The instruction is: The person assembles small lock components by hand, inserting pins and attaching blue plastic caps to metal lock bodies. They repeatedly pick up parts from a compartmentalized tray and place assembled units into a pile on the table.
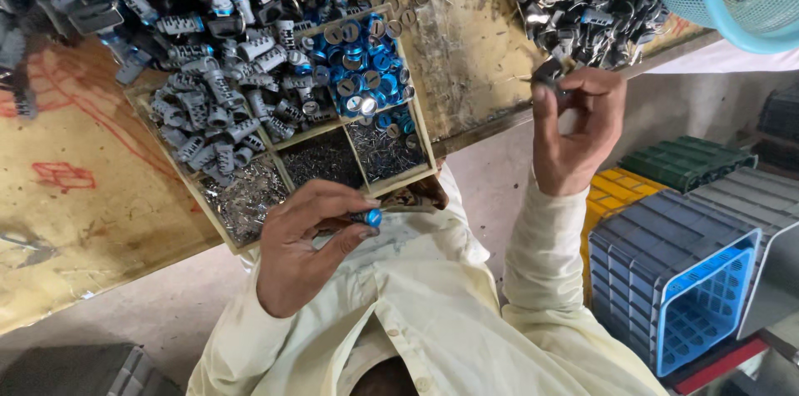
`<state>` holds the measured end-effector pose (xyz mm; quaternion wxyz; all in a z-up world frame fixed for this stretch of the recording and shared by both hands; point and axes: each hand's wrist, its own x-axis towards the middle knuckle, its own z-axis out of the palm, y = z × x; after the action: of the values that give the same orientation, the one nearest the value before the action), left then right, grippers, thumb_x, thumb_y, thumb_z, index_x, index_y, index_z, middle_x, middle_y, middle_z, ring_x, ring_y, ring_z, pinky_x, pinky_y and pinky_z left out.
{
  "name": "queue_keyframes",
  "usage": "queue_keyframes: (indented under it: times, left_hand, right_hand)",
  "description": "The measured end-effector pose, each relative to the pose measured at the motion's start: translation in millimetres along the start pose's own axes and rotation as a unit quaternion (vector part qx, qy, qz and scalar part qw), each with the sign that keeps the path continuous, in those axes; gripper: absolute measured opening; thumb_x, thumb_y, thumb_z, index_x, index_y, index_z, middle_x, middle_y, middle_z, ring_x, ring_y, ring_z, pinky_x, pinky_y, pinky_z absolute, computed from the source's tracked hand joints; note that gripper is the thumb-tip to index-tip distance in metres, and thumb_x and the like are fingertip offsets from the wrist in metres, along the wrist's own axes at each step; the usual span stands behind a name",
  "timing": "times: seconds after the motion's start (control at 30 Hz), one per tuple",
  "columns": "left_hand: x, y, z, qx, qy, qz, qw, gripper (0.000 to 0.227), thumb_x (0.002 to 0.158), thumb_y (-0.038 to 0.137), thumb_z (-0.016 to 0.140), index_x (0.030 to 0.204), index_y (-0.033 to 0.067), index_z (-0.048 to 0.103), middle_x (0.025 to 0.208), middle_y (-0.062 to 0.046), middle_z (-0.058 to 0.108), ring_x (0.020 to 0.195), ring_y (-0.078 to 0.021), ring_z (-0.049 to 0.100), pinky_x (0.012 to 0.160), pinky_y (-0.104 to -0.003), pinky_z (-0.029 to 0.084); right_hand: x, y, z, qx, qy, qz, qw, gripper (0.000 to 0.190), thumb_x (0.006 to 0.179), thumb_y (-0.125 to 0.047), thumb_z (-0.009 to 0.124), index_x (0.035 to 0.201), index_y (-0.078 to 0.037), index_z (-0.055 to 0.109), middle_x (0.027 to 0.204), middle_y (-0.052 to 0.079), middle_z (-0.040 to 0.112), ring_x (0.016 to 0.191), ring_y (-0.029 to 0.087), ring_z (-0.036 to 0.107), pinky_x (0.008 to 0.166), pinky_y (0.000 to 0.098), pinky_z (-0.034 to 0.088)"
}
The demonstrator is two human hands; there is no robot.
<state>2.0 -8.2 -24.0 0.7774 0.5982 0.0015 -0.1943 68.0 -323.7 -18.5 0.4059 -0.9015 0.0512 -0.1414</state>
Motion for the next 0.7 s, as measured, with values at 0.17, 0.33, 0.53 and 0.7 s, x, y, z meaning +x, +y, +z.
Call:
queue_keyframes:
  times: [0.17, 0.33, 0.53, 0.7]
  left_hand:
    - [8.1, -6.8, 18.8, -0.122, -0.022, -0.055, 0.991, 0.025, 0.095, -0.001, 0.073, 0.120, -0.0024, 0.072, 0.114, -0.012, 0.069, 0.102, -0.0186, 0.072, 0.092, -0.030, 0.061]
    - [0.3, -11.2, 17.8, -0.232, -0.002, -0.089, 0.969, 0.023, 0.098, 0.001, 0.070, 0.121, -0.0040, 0.071, 0.115, -0.011, 0.069, 0.104, -0.0180, 0.072, 0.097, -0.033, 0.062]
    - [-7.9, -16.8, 11.8, -0.213, 0.016, -0.081, 0.974, 0.023, 0.099, 0.003, 0.072, 0.120, -0.0049, 0.071, 0.112, -0.012, 0.069, 0.104, -0.0196, 0.074, 0.095, -0.033, 0.062]
    - [-9.2, -33.8, 7.4, -0.221, 0.020, -0.123, 0.967, 0.024, 0.097, 0.007, 0.072, 0.118, -0.0039, 0.072, 0.106, -0.011, 0.076, 0.096, -0.0167, 0.074, 0.088, -0.031, 0.063]
  right_hand:
    - [-43.3, -31.5, 27.7, 0.489, -0.119, 0.151, 0.851, 0.037, 0.099, -0.022, 0.081, 0.123, -0.006, 0.057, 0.099, 0.007, 0.066, 0.090, 0.017, 0.065, 0.079, 0.0304, 0.057]
    - [-77.8, -33.4, 54.3, 0.366, -0.133, 0.023, 0.921, 0.026, 0.101, -0.018, 0.078, 0.114, 0.002, 0.067, 0.104, 0.012, 0.067, 0.094, 0.017, 0.063, 0.087, 0.0283, 0.051]
    - [-69.6, -49.2, 55.2, 0.409, -0.121, 0.029, 0.904, 0.024, 0.098, -0.015, 0.081, 0.112, -0.003, 0.067, 0.100, 0.008, 0.066, 0.090, 0.015, 0.063, 0.083, 0.0259, 0.053]
    - [-56.3, -66.2, 58.3, 0.307, -0.218, -0.094, 0.921, 0.020, 0.098, -0.009, 0.079, 0.112, -0.004, 0.066, 0.105, 0.011, 0.066, 0.095, 0.020, 0.068, 0.093, 0.0357, 0.058]
